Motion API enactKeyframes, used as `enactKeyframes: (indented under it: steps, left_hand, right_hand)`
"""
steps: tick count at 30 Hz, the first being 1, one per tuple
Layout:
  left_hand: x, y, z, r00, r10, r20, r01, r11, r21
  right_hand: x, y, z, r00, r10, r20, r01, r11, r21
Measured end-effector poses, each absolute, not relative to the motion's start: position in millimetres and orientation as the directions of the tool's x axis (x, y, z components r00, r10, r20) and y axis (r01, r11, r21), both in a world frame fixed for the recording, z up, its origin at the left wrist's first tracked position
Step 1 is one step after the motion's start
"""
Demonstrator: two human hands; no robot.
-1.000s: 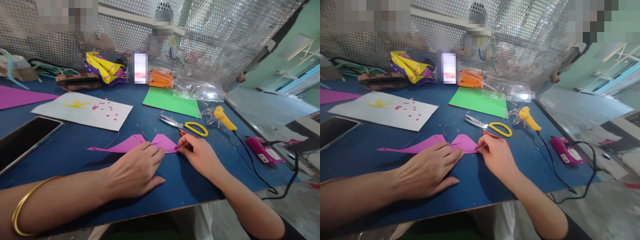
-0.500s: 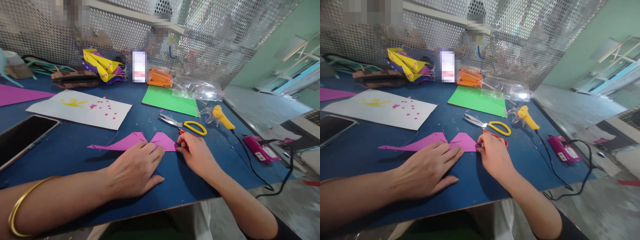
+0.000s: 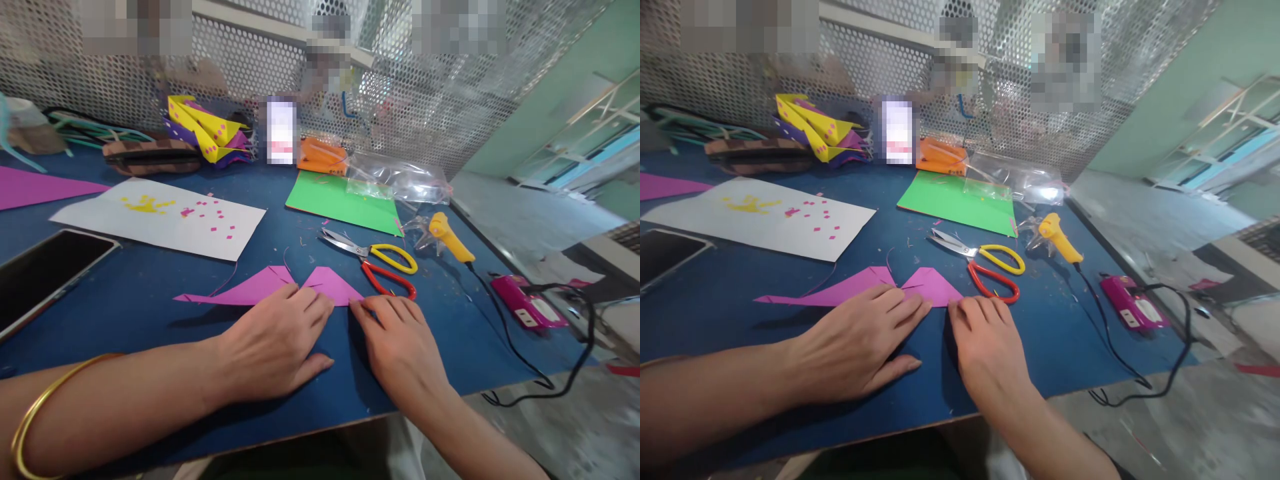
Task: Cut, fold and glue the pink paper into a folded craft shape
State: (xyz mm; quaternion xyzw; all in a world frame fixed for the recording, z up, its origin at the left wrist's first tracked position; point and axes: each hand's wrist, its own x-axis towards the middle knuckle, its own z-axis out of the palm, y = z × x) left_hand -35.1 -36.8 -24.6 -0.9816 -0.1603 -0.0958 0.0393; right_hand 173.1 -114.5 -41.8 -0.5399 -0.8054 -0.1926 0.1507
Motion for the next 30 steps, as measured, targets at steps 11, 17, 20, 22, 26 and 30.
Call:
enactKeyframes:
  steps: [11, 17, 20, 22, 26, 30]
  left_hand:
    - [-36, -38, -25, 0.932, 0.310, 0.188, 0.326, -0.943, -0.062]
    - [-37, -38, -25, 0.929, 0.314, 0.197, 0.326, -0.945, -0.030]
    - [-38, -38, -25, 0.930, 0.307, 0.202, 0.316, -0.949, -0.013]
    - [-38, -37, -26, 0.933, 0.299, 0.199, 0.308, -0.951, -0.013]
    - [-38, -38, -25, 0.933, 0.302, 0.195, 0.311, -0.950, -0.016]
    - [-40, -33, -28, 0.926, 0.322, 0.199, 0.313, -0.947, 0.076]
  right_hand:
    - [167, -126, -45, -0.193, 0.893, 0.406, 0.969, 0.240, -0.066]
    - [166, -127, -47, -0.209, 0.879, 0.428, 0.977, 0.207, 0.053]
    - [163, -126, -46, -0.221, 0.874, 0.433, 0.975, 0.205, 0.082]
    - [160, -125, -45, -0.251, 0.855, 0.453, 0.967, 0.246, 0.072]
    - [149, -121, -42, -0.322, 0.844, 0.428, 0.936, 0.353, 0.009]
    - [134, -117, -40, -0.249, 0.876, 0.413, 0.962, 0.274, -0.001]
